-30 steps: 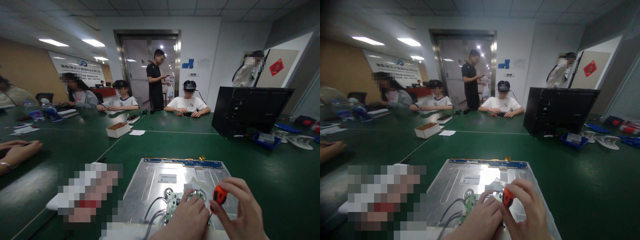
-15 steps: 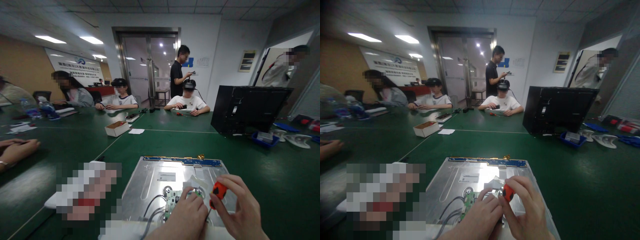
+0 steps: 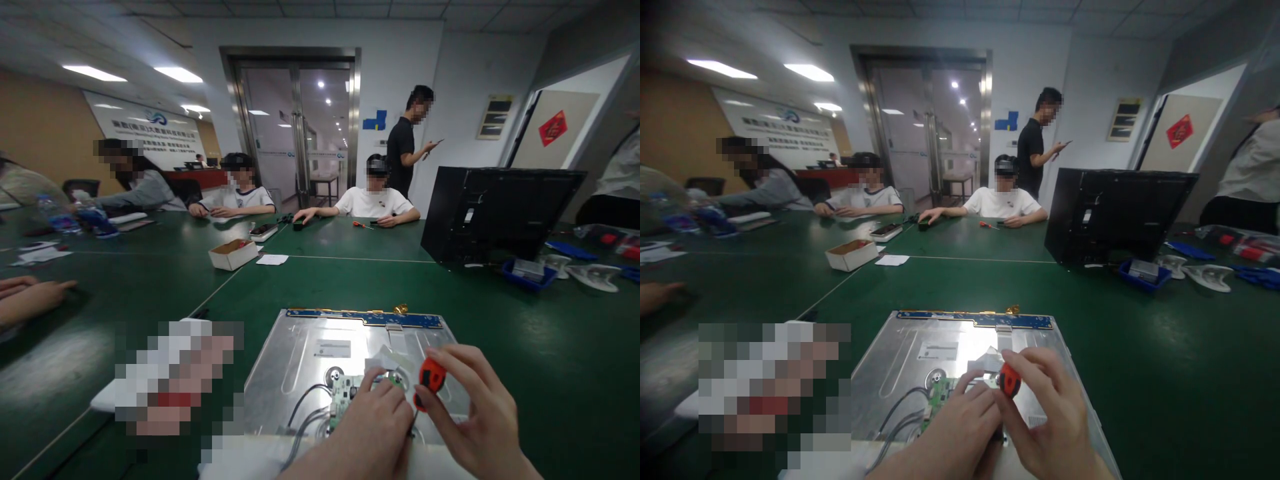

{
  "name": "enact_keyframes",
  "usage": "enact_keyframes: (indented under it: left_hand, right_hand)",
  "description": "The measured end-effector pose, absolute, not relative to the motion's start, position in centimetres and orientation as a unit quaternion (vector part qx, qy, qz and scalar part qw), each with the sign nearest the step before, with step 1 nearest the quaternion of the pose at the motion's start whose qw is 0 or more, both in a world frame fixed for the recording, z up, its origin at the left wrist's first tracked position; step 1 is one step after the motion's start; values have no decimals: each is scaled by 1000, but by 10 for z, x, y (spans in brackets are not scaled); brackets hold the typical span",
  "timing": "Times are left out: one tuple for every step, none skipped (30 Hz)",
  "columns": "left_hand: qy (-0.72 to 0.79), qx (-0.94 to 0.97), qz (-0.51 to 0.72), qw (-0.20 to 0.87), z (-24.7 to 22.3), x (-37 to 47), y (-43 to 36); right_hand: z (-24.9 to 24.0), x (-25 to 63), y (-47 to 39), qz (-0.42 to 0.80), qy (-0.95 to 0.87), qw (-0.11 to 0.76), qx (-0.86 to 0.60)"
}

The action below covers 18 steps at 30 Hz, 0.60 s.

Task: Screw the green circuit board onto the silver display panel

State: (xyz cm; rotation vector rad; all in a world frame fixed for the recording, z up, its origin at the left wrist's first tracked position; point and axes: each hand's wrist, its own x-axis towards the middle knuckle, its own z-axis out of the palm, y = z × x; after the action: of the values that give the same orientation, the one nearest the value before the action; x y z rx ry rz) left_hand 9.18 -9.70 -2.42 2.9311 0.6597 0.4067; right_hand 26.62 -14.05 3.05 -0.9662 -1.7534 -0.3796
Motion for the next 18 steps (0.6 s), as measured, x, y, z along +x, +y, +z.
enact_keyframes:
  left_hand:
    - [219, 965, 133, 57, -24, 92, -97]
    - [220, 965, 133, 57, -24, 92, -97]
    - [220, 965, 134, 56, -24, 93, -98]
    - [220, 965, 134, 52, -23, 93, -98]
    - [221, 965, 131, 48, -23, 93, -98]
    - [221, 966, 130, 43, -23, 93, -98]
    - [220, 966, 130, 40, -23, 93, -98]
    - [220, 966, 133, 37, -24, 93, -98]
    - [218, 966, 135, 37, -24, 93, -98]
    - [216, 966, 139, 38, -24, 93, -98]
    - [216, 965, 143, 40, -25, 93, -98]
    - [216, 964, 147, 42, -25, 93, -98]
    - [217, 963, 152, 45, -26, 93, -98]
    - [217, 962, 157, 47, -27, 93, -98]
    - [216, 961, 163, 46, -28, 94, -97]
    - [215, 961, 169, 44, -28, 94, -97]
    - [215, 961, 170, 42, -29, 95, -97]
    - [215, 961, 169, 39, -29, 95, -96]
  right_hand:
    - [31, 266, -141, -158, -736, 520, -405]
    - [32, 266, -141, -154, -739, 516, -405]
    - [33, 266, -142, -150, -742, 513, -404]
    - [34, 266, -142, -145, -745, 512, -403]
    - [34, 266, -143, -142, -746, 512, -402]
    - [35, 266, -143, -139, -745, 514, -401]
    - [34, 266, -143, -138, -745, 516, -399]
    - [34, 266, -143, -138, -745, 518, -397]
    - [34, 266, -143, -139, -745, 519, -396]
    - [33, 266, -142, -142, -743, 521, -395]
    - [33, 266, -142, -146, -741, 523, -395]
    - [33, 265, -141, -152, -738, 524, -397]
    - [33, 265, -141, -158, -736, 522, -400]
    - [33, 265, -141, -163, -737, 519, -401]
    - [33, 265, -141, -166, -740, 513, -402]
    - [33, 265, -142, -165, -745, 506, -402]
    - [34, 265, -142, -162, -750, 500, -401]
    - [34, 265, -143, -157, -754, 497, -400]
